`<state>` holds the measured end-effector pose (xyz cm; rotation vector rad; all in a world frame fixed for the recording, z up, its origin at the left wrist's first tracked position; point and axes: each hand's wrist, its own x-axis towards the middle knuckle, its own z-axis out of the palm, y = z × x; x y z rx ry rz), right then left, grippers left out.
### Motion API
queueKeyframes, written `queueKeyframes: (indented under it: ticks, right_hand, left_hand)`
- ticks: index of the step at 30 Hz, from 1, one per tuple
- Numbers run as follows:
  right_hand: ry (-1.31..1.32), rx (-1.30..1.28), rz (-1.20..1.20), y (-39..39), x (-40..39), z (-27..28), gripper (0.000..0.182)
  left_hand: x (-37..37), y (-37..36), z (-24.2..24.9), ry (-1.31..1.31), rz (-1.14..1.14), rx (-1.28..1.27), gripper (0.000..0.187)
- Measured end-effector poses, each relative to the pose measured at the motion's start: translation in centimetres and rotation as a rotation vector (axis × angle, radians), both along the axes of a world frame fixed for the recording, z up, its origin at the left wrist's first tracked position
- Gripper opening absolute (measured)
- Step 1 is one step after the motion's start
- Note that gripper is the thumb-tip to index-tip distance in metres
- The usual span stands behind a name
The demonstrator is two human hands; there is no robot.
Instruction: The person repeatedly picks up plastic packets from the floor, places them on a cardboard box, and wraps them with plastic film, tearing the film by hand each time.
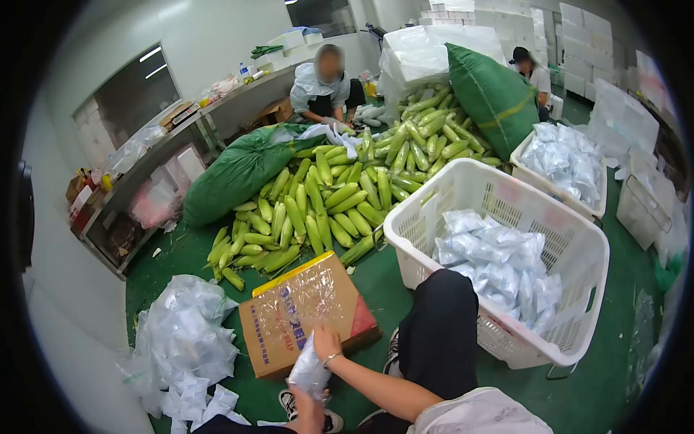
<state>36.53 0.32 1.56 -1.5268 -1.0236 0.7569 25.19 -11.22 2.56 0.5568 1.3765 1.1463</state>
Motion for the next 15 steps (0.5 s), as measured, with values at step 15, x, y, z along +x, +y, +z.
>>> queueKeyframes:
  ticks: [15]
  right_hand:
    - [-1.202, 0.881, 0.624, -10.7, 1.0, 11.1, 0.037]
  left_hand:
    - [-0.9, 6.1, 1.3, -0.417, -0.597, 0.13, 0.056]
